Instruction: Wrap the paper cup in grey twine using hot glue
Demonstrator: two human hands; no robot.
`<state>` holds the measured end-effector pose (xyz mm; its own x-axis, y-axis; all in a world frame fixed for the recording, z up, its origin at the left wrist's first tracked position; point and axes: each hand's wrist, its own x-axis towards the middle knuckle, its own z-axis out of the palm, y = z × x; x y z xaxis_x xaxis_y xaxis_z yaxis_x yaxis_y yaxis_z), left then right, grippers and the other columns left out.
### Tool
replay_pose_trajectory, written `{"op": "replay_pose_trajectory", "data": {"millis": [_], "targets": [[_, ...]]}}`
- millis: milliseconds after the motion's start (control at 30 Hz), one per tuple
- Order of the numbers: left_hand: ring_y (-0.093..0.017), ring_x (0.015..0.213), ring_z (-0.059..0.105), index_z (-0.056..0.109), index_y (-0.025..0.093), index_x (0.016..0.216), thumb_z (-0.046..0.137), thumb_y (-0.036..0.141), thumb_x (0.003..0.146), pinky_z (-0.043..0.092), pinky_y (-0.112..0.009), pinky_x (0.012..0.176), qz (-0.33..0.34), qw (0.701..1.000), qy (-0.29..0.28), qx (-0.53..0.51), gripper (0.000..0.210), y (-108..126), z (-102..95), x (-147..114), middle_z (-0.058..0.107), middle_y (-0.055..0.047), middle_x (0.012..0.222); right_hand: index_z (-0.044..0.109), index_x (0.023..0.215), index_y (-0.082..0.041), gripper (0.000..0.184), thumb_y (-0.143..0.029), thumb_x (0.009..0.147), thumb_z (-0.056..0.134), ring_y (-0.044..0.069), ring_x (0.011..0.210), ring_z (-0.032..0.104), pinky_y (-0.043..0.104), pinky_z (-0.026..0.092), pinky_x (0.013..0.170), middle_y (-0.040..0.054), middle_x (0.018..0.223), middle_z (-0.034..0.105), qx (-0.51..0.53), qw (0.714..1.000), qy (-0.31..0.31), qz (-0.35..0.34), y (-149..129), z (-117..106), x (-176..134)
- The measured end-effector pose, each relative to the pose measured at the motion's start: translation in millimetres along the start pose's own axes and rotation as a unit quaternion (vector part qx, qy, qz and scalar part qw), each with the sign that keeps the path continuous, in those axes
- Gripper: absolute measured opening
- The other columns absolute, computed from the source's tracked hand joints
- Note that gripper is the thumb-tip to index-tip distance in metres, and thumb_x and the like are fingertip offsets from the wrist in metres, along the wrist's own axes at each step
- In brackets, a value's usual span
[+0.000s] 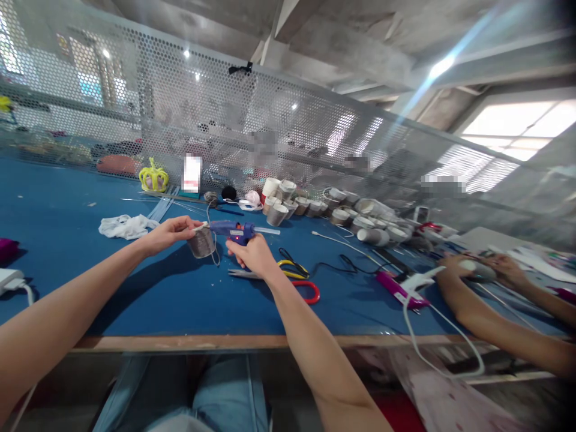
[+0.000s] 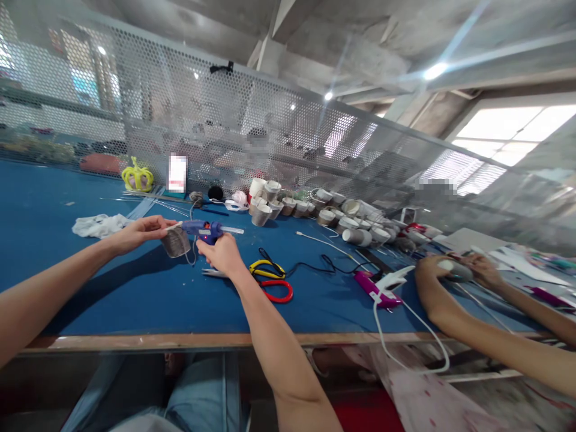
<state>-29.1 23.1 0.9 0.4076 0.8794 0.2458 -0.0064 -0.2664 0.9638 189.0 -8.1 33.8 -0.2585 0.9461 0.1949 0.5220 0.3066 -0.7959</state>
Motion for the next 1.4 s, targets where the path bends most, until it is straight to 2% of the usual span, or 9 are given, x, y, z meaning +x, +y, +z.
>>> {"op": "replay_pose_trajectory", "data": {"millis": [367,533,833,1133,1300,1400], "targets": [[-0.023,0.116,0.041,0.048,0.016,0.066,0.060,0.031,0.070,0.031,-0.038,0.094,0.000,1.000,-0.002,-0.005,0.020,1,0.6,0,0.055,-0.011,0.114,0.050,0.052,-0.015,0.020,-0.026,0.068,0.050,0.005,0.028,0.038,0.016,0.033,0.032,-0.0049,0.034,0.043,0.013,1.000,-0.009,-0.002,-1,1,-1],[-0.022,0.116,0.041,0.048,0.016,0.065,0.060,0.031,0.070,0.031,-0.037,0.093,-0.002,1.000,-0.001,-0.006,0.019,1,0.7,0,0.057,-0.011,0.112,0.050,0.050,-0.014,0.024,-0.028,0.069,0.049,0.005,0.028,0.039,0.016,0.036,0.035,-0.0048,0.032,0.042,-0.003,1.000,0.011,0.000,6,-1,5],[-0.023,0.112,0.045,0.049,0.017,0.064,0.061,0.030,0.067,0.033,-0.036,0.091,-0.006,1.000,0.011,-0.004,0.018,0,0.5,1,0.056,-0.011,0.114,0.051,0.051,-0.014,0.023,-0.028,0.069,0.049,0.005,0.028,0.039,0.016,0.035,0.034,-0.0045,0.034,0.043,0.008,1.000,0.008,-0.004,13,1,11],[-0.022,0.115,0.043,0.048,0.017,0.065,0.061,0.033,0.068,0.032,-0.035,0.092,-0.005,1.000,0.010,0.002,0.020,1,0.1,0,0.058,-0.010,0.112,0.049,0.052,-0.015,0.021,-0.027,0.069,0.050,0.005,0.029,0.039,0.016,0.034,0.032,-0.0044,0.035,0.044,0.011,1.000,-0.007,0.000,2,2,2],[-0.021,0.117,0.041,0.049,0.017,0.065,0.060,0.030,0.070,0.029,-0.036,0.095,-0.001,1.000,0.011,0.001,0.018,1,1.5,0,0.060,-0.009,0.108,0.052,0.056,-0.014,0.020,-0.029,0.068,0.051,0.005,0.030,0.040,0.015,0.033,0.031,-0.0025,0.040,0.049,0.010,1.000,-0.019,0.003,-3,4,-3],[-0.021,0.118,0.040,0.049,0.017,0.066,0.059,0.029,0.070,0.028,-0.037,0.096,0.001,1.000,0.007,-0.002,0.016,1,2.1,0,0.060,-0.009,0.107,0.051,0.053,-0.014,0.021,-0.028,0.069,0.051,0.005,0.029,0.039,0.015,0.034,0.032,-0.0039,0.035,0.045,0.007,1.000,-0.026,-0.004,-4,5,-4]]}}
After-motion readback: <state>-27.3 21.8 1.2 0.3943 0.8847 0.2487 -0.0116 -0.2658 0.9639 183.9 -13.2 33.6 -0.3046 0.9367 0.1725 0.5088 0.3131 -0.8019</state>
